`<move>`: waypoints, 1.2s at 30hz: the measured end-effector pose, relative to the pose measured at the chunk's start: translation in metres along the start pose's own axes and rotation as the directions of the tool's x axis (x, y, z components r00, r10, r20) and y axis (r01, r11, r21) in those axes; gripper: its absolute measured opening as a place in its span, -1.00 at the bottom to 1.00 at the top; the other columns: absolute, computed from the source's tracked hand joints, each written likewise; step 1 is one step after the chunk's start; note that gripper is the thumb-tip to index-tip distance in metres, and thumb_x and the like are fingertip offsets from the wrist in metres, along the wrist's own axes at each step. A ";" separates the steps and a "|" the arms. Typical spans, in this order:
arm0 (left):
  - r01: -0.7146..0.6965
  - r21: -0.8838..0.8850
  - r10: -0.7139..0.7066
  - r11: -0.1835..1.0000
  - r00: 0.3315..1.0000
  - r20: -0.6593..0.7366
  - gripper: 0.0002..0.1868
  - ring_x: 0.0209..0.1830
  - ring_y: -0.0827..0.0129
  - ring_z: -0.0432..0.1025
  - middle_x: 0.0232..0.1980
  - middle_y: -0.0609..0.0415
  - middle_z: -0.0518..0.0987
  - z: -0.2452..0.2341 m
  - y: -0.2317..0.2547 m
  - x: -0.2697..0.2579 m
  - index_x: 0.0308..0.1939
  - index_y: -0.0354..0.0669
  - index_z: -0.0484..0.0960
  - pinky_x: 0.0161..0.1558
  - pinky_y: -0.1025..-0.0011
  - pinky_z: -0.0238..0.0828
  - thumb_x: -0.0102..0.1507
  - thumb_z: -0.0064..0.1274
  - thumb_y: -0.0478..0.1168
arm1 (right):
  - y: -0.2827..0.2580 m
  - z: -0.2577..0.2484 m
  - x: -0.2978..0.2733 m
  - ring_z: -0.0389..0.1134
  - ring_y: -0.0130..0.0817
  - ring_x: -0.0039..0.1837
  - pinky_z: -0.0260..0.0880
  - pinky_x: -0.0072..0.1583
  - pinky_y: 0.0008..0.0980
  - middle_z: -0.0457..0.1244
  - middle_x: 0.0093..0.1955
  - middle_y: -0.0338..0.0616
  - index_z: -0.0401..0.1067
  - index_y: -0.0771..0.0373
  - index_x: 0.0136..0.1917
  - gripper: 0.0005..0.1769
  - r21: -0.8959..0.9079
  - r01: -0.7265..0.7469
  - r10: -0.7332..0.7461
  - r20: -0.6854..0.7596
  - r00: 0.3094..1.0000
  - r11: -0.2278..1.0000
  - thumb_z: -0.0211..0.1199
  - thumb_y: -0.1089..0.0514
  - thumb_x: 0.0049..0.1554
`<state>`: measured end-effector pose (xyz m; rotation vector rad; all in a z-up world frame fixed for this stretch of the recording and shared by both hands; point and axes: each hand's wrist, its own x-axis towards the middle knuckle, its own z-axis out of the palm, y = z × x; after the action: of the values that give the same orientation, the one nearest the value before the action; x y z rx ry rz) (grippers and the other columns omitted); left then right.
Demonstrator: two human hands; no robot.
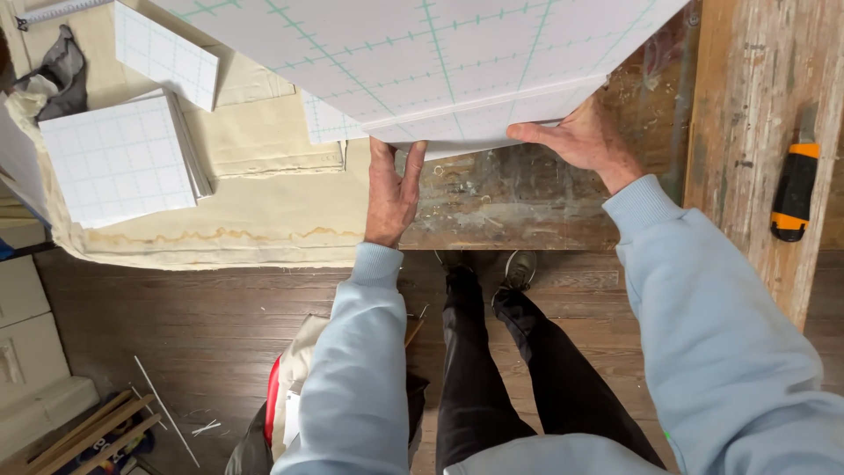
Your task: Measuring and cutting a white matboard with a grid using a tape measure, pencil, straight edge, and utility knife.
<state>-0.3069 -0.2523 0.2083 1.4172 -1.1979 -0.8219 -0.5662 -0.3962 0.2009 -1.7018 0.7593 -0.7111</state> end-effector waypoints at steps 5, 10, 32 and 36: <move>-0.013 0.006 0.013 1.000 1.000 0.001 -0.36 0.51 0.07 0.27 0.50 -0.25 0.32 0.004 0.002 -0.002 0.59 -0.26 0.00 0.54 0.17 0.22 0.51 -0.04 -0.34 | 0.011 -0.005 -0.005 0.45 -0.23 0.27 0.50 0.33 -0.18 0.42 0.18 -0.06 0.49 0.27 0.28 -0.47 -0.073 -0.014 0.018 0.054 0.998 0.997 0.50 -0.01 0.14; -0.059 0.052 0.060 0.997 0.998 -0.015 -0.31 0.55 0.04 0.21 0.54 -0.29 0.25 0.010 0.003 -0.006 0.61 -0.29 -0.08 0.57 0.17 0.12 0.50 -0.06 -0.34 | 0.005 -0.006 -0.001 0.45 -0.21 0.24 0.49 0.30 -0.17 0.42 0.17 -0.05 0.50 0.28 0.24 -0.50 -0.117 -0.005 0.014 0.082 0.997 0.993 0.50 -0.01 0.13; 0.157 -0.002 -0.134 0.988 0.840 -0.525 -0.38 0.47 0.07 0.37 0.40 -0.23 0.48 0.062 0.021 -0.018 0.51 -0.39 0.26 0.54 0.13 0.26 0.41 0.11 -0.32 | 0.016 -0.001 -0.005 0.43 -0.26 0.26 0.48 0.31 -0.21 0.42 0.18 -0.08 0.50 0.25 0.26 -0.48 -0.090 -0.032 0.038 0.062 0.997 0.995 0.51 -0.02 0.12; 0.150 0.028 -0.109 0.988 0.824 -0.556 -0.37 0.51 0.06 0.33 0.46 -0.25 0.43 0.071 0.016 -0.016 0.53 -0.37 0.24 0.60 0.12 0.17 0.41 0.08 -0.33 | 0.016 -0.001 -0.006 0.46 -0.24 0.20 0.51 0.30 -0.17 0.43 0.16 -0.04 0.50 0.29 0.25 -0.51 -0.140 -0.015 0.021 0.045 0.999 0.990 0.51 0.03 0.15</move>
<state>-0.3814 -0.2562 0.2074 1.6613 -0.6888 -0.4054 -0.5723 -0.3954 0.1856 -1.8296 0.8065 -0.6154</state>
